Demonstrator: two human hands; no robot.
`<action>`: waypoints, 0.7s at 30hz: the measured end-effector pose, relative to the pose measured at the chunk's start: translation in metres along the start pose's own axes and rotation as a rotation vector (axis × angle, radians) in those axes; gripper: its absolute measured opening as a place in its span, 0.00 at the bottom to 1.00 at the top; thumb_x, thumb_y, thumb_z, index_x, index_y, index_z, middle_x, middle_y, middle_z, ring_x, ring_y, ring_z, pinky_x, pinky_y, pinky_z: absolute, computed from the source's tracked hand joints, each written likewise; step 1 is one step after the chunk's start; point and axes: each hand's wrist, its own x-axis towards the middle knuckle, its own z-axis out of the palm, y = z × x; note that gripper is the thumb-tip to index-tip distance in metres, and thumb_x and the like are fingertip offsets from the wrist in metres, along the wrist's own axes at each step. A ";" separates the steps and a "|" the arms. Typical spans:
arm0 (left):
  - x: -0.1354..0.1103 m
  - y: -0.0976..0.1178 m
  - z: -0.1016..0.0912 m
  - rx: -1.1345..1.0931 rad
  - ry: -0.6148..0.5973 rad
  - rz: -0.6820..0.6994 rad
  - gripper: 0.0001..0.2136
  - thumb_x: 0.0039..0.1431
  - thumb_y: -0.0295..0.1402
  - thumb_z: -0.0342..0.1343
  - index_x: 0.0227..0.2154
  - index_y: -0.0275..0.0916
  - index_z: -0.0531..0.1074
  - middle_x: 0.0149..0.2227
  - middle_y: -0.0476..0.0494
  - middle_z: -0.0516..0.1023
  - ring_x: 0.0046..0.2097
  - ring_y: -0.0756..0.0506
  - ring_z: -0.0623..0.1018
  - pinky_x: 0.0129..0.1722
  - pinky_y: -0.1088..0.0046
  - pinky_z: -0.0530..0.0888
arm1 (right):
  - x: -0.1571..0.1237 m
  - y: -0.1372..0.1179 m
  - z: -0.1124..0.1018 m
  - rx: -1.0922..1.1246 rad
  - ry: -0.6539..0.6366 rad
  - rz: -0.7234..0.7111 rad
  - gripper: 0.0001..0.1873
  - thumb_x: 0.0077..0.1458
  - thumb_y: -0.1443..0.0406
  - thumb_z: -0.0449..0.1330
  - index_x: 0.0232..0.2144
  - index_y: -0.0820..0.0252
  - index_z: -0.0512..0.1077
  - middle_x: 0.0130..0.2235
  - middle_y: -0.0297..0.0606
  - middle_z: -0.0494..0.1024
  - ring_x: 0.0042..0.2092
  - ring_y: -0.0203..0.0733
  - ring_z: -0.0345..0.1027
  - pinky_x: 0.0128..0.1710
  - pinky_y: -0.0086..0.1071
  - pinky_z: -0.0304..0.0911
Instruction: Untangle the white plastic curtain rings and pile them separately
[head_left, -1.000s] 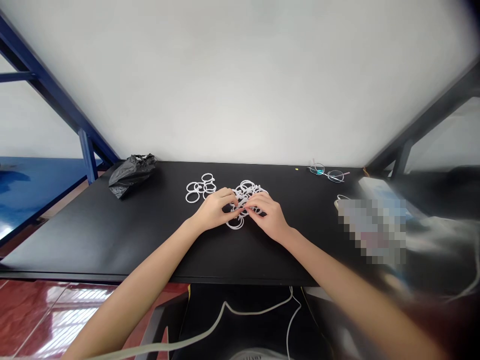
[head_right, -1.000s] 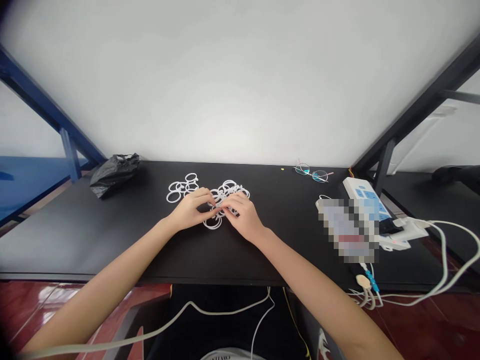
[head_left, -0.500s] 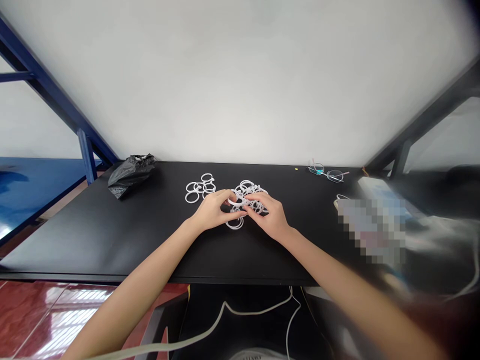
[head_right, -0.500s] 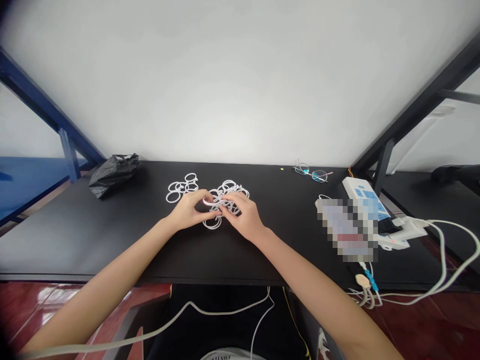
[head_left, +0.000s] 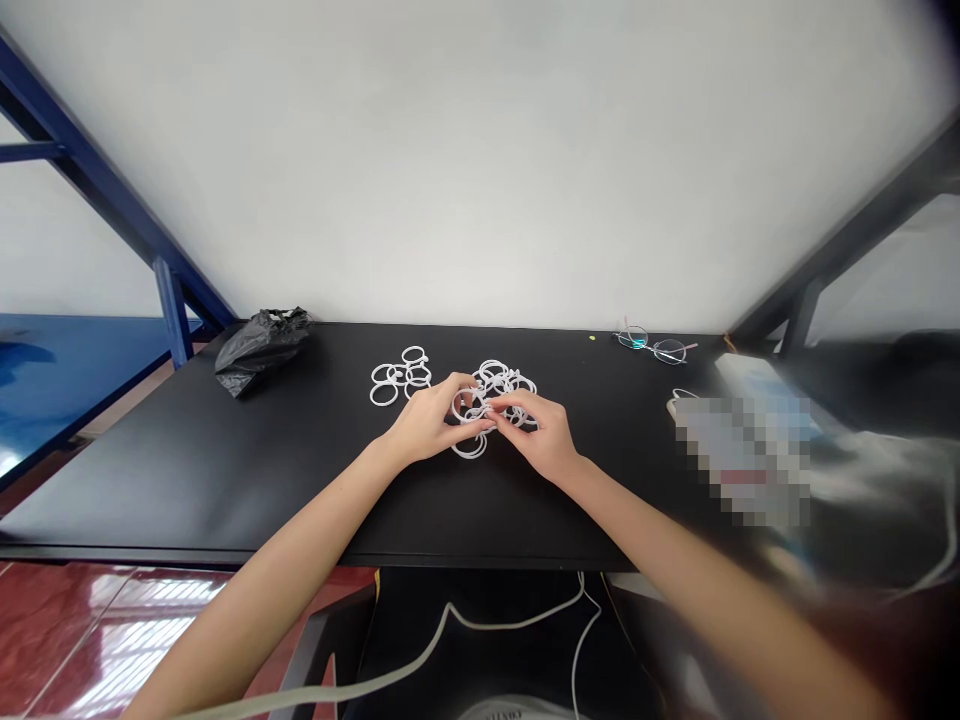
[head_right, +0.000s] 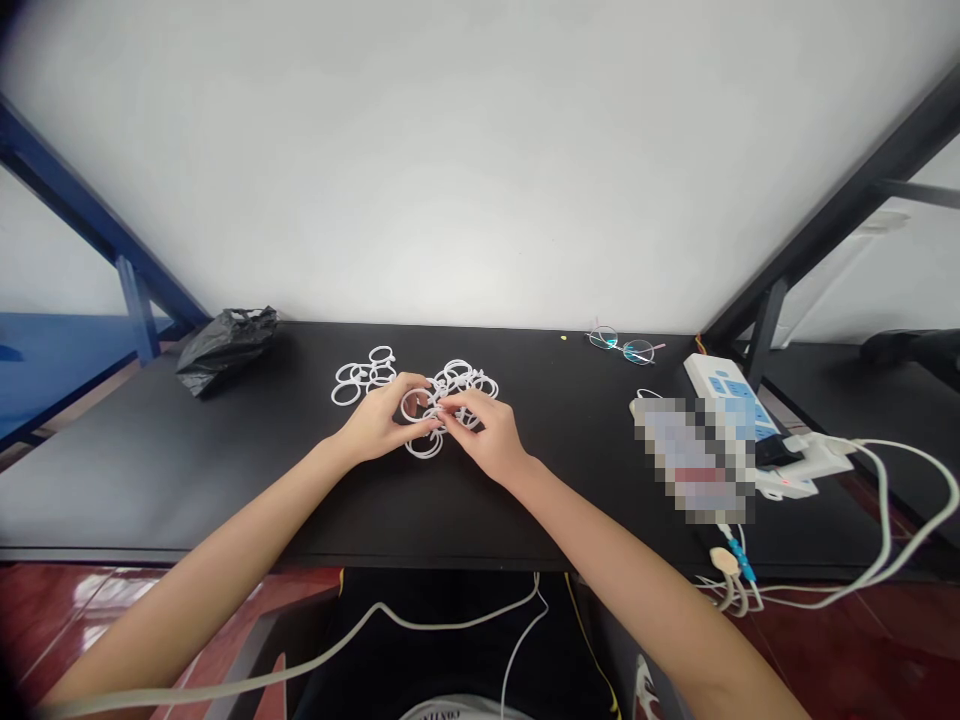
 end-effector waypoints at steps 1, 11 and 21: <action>0.000 0.000 0.000 0.004 -0.007 0.003 0.21 0.58 0.48 0.57 0.48 0.41 0.63 0.34 0.48 0.74 0.30 0.48 0.73 0.32 0.73 0.70 | 0.000 -0.001 0.000 0.008 -0.002 0.005 0.04 0.59 0.65 0.61 0.36 0.54 0.76 0.35 0.36 0.82 0.36 0.42 0.77 0.39 0.35 0.73; 0.000 -0.002 0.005 0.058 0.034 0.055 0.13 0.62 0.44 0.53 0.35 0.38 0.66 0.22 0.56 0.60 0.22 0.53 0.63 0.25 0.78 0.62 | -0.001 -0.003 0.001 -0.001 -0.002 -0.011 0.04 0.58 0.65 0.62 0.36 0.54 0.76 0.34 0.36 0.82 0.36 0.42 0.77 0.38 0.35 0.73; 0.000 -0.002 0.008 0.044 0.065 0.068 0.10 0.61 0.40 0.52 0.34 0.39 0.65 0.20 0.58 0.58 0.21 0.54 0.62 0.25 0.79 0.62 | -0.002 -0.003 0.002 0.002 0.017 -0.024 0.03 0.58 0.66 0.62 0.33 0.56 0.76 0.33 0.36 0.82 0.34 0.40 0.77 0.35 0.33 0.72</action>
